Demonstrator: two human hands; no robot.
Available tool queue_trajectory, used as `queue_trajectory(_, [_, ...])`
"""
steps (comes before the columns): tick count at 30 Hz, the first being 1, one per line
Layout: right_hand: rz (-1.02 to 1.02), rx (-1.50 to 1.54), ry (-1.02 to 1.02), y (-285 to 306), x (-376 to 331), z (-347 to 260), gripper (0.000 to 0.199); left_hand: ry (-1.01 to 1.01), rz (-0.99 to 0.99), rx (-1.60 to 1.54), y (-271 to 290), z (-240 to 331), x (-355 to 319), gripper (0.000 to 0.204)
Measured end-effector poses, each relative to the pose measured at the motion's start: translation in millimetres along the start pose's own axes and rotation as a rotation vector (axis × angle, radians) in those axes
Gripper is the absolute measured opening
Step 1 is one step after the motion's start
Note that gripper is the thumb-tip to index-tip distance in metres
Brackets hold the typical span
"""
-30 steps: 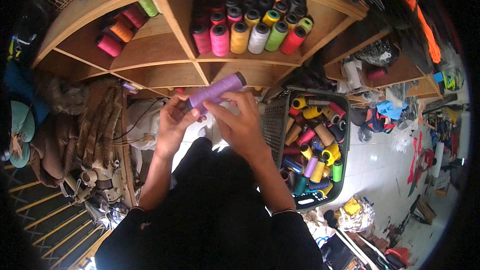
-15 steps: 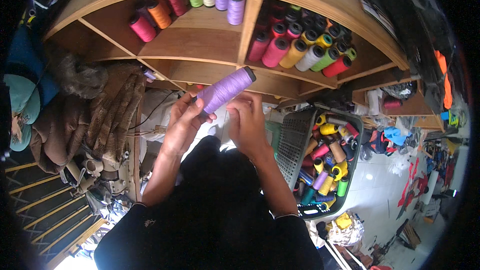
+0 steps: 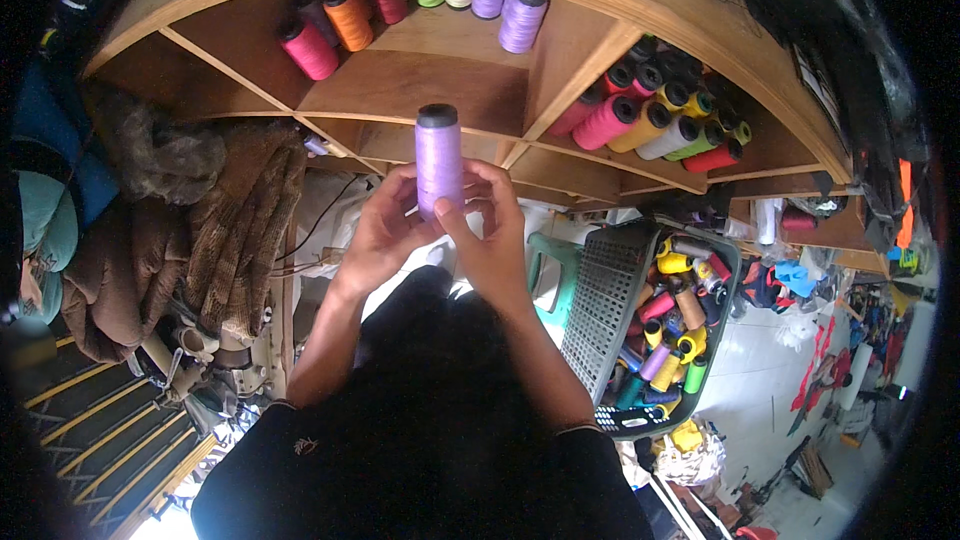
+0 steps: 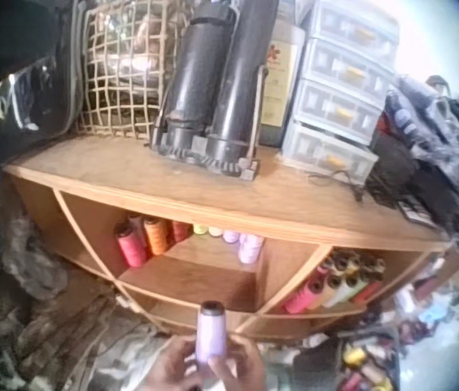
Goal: The person picks up thread spools from a basket, unwinds a small amount of thread from each, and places them on a wooden shelf. The person handles spools of various colors including yellow, red, green, white, pink, purple, and blue.
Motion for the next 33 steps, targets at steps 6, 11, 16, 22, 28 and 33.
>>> queue_trajectory(6, [-0.027, 0.11, -0.062, 1, 2, 16, 0.049, -0.063, -0.015, 0.287, 16, -10, 8, 0.051])
queue_trajectory(11, [0.128, -0.043, -0.047, 10, 3, 14, 0.052, -0.152, 0.132, 0.409, 31, -18, 44, 0.045])
queue_trajectory(16, [0.141, -0.025, -0.058, 6, 17, 20, 0.067, -0.347, 0.232, 0.684, 31, -7, 122, 0.045])
queue_trajectory(22, [0.14, -0.183, 0.102, 5, 80, 31, 0.085, -0.403, 0.186, 0.617, 13, -10, 192, 0.044])
queue_trajectory(28, [0.203, -0.371, 0.042, 0, 107, 35, 0.099, -0.48, 0.176, 0.602, 5, -29, 211, 0.039])
queue_trajectory(33, [0.272, -0.408, 0.024, 0, 110, 36, 0.099, -0.625, 0.271, 0.813, 2, -26, 211, 0.038])
Point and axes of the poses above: each hand's wrist, its own x-axis towards the middle knuckle, its own y-axis out of the back of the hand, z = x × y, the point moved 6 cm from there along x, towards the middle knuckle, and after that the axes turned 11 degrees about x, right-handed, at the moved point
